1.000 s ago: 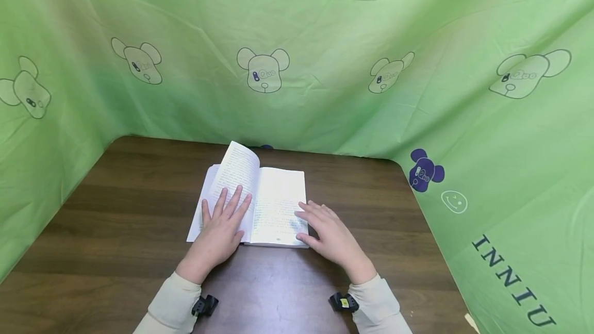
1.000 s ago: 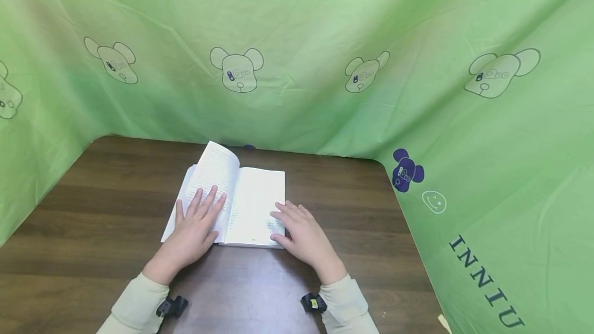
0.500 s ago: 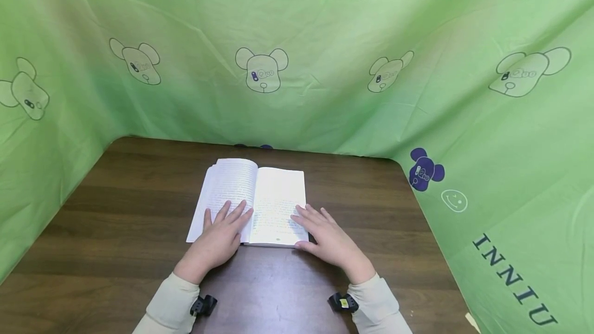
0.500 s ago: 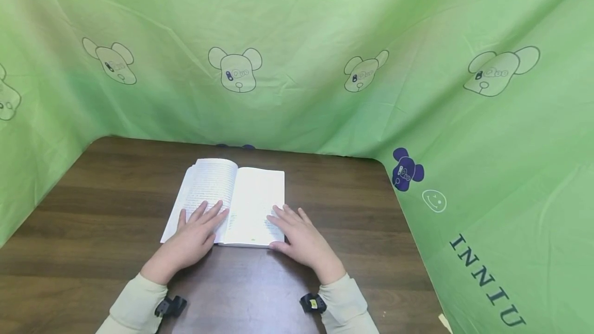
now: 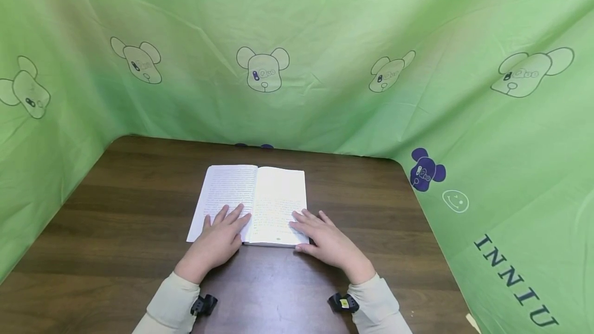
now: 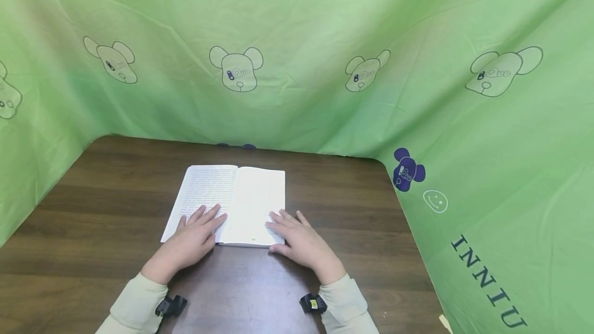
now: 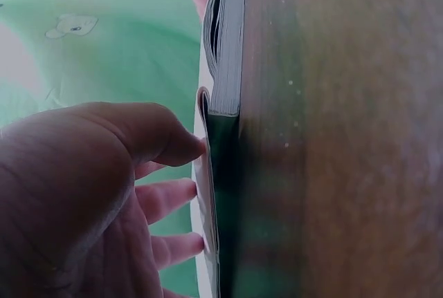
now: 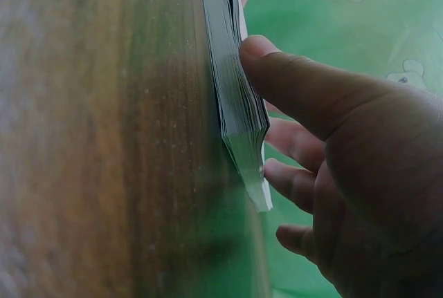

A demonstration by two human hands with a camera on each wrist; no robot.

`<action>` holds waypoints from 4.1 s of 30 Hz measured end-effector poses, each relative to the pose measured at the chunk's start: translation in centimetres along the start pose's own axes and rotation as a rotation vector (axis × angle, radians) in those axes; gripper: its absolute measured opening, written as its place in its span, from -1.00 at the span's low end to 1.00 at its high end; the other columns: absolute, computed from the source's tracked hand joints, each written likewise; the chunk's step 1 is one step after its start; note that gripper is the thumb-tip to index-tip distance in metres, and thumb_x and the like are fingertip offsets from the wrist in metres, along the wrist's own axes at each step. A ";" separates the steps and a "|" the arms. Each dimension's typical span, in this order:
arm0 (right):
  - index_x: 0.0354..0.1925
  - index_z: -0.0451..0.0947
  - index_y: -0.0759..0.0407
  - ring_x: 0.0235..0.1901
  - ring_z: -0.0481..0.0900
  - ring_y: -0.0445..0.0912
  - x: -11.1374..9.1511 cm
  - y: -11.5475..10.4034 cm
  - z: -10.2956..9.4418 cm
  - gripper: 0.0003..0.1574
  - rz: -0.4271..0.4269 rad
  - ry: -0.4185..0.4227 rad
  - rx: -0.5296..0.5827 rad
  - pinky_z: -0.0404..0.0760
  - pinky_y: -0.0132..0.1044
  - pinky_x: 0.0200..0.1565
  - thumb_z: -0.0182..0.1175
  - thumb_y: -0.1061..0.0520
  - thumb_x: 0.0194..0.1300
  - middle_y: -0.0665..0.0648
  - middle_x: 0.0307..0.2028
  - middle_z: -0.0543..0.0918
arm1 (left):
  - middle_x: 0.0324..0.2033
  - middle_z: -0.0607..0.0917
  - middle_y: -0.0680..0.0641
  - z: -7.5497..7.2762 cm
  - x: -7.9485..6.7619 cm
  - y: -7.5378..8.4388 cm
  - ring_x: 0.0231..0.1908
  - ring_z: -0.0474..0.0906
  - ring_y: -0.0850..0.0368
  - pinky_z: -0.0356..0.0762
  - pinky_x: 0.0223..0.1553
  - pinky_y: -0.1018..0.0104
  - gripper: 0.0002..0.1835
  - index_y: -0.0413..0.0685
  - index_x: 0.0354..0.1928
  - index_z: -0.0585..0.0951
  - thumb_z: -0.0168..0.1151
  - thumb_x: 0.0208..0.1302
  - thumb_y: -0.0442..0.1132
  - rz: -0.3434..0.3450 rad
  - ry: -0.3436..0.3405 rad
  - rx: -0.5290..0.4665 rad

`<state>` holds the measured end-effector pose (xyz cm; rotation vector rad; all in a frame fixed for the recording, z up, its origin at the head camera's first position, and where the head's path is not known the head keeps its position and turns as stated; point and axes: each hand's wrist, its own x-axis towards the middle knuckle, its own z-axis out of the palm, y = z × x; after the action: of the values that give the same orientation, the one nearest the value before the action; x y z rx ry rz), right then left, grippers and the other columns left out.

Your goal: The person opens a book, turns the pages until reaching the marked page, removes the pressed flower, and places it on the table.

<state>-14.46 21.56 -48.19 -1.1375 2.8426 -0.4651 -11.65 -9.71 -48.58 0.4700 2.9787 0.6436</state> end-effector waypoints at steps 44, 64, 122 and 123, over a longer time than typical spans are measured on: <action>-0.23 0.68 -0.03 0.30 0.58 0.10 0.2 -0.2 -0.6 -0.94 -0.047 0.082 -0.113 0.45 0.21 0.31 0.30 0.15 0.40 0.11 0.21 0.68 | 0.39 0.53 0.02 0.3 0.2 1.6 0.50 0.23 -0.24 0.13 0.29 -0.60 -0.60 0.10 0.25 0.67 0.32 0.40 -0.21 0.136 0.061 0.045; -0.13 0.66 0.00 -0.18 0.76 -0.17 0.7 -0.3 -0.9 -0.83 -0.113 0.379 -0.213 0.68 -0.11 0.01 0.41 0.07 0.32 -0.08 -0.21 0.80 | 0.31 0.61 0.01 0.9 0.3 2.7 0.47 0.29 -0.26 0.18 0.24 -0.62 -0.68 0.13 0.05 0.77 0.42 0.30 0.01 0.059 0.117 0.025; 0.50 0.34 0.05 0.56 0.16 0.13 1.3 -0.3 -0.9 -0.03 0.010 -0.083 -0.045 0.06 0.28 0.50 0.35 -0.29 0.29 0.13 0.55 0.27 | 0.59 0.16 -0.12 -1.5 1.6 -0.4 0.58 -0.01 -0.24 -0.08 0.45 -0.45 -0.32 0.08 0.55 0.33 0.13 0.38 -0.21 0.276 -0.022 0.264; 0.51 0.34 0.06 0.56 0.15 0.13 1.3 -0.2 -0.8 -0.03 0.007 -0.086 -0.046 0.05 0.28 0.50 0.35 -0.29 0.30 0.13 0.55 0.27 | 0.59 0.17 -0.13 -1.5 1.6 -0.4 0.58 0.01 -0.26 -0.06 0.45 -0.46 -0.34 0.05 0.54 0.33 0.12 0.40 -0.20 0.257 -0.042 0.247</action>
<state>-15.39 20.69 -47.25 -1.1257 2.7960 -0.3435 -13.45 -10.16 -47.37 0.8822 2.9957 0.2738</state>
